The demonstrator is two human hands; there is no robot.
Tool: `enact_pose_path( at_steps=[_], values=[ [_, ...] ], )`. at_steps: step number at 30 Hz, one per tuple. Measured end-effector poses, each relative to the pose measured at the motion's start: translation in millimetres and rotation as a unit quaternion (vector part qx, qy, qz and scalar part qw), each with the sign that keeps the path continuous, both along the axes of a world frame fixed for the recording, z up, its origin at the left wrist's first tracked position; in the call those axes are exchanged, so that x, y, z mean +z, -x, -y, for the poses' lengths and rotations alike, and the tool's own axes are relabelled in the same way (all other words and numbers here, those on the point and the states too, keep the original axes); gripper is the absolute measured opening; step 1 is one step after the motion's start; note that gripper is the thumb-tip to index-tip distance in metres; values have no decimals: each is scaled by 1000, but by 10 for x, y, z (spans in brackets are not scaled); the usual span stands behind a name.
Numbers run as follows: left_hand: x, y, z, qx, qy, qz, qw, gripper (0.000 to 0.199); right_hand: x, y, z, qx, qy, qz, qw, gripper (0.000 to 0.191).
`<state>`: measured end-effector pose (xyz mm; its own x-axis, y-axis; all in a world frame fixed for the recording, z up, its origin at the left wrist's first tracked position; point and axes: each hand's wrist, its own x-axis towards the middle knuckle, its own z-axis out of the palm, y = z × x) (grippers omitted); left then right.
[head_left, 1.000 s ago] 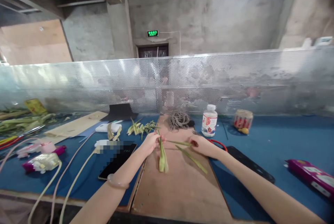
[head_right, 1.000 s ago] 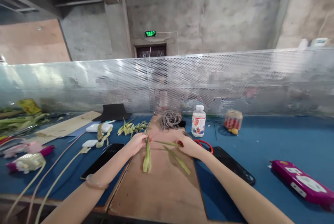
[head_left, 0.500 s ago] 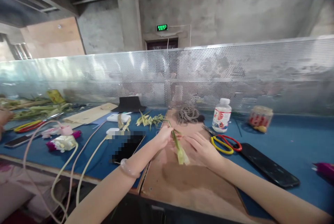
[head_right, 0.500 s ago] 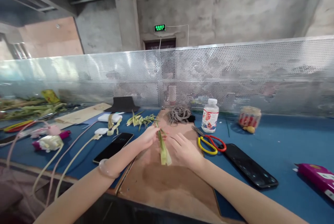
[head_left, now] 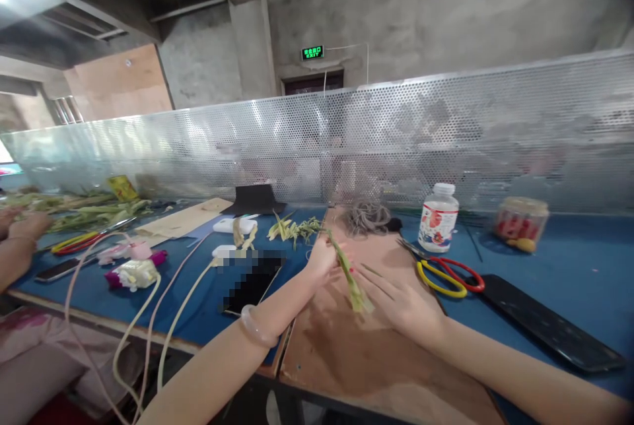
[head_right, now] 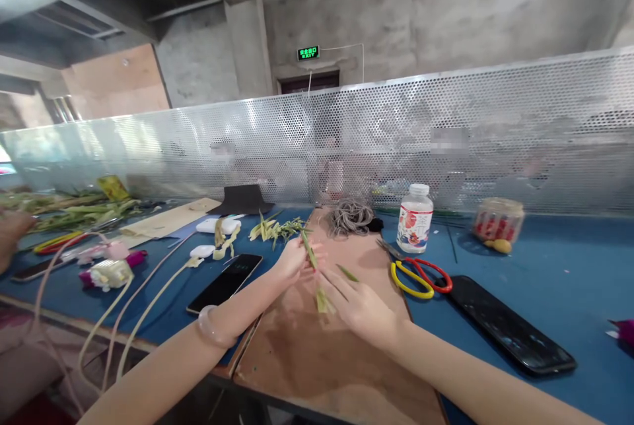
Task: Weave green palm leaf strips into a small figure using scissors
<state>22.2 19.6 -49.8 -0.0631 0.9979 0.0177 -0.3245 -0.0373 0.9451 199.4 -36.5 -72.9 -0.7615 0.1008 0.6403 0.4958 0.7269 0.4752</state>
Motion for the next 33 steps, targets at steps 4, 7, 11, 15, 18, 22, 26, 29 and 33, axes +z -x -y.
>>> enact_pose_path(
  at_steps=[4,7,11,15,18,22,26,29,33],
  values=[
    [11,-30,12,9,36,-45,998,18,15,78,64,4,-24,63,998,53],
    [21,-40,-2,0,43,-47,998,15,-21,139,50,2,-27,115,993,46],
    [30,-40,-13,-36,56,-20,998,14,-71,152,4,-18,2,116,993,40],
    [28,-51,31,-77,21,-38,996,12,-73,130,-11,-8,30,135,990,34],
    [39,-69,72,-75,12,-43,996,13,-21,123,26,13,92,117,989,30],
    [69,-80,76,-54,6,-31,998,10,65,87,17,48,225,3,973,25],
    [109,-62,46,-53,-49,2,997,10,-16,-44,-251,-85,261,-197,941,23],
    [179,-40,66,-58,-133,-1,989,15,-145,-164,-472,-133,318,-179,922,29],
    [311,-51,207,-18,-241,-85,967,22,-189,-205,-532,-158,420,-171,877,35]
  ],
)
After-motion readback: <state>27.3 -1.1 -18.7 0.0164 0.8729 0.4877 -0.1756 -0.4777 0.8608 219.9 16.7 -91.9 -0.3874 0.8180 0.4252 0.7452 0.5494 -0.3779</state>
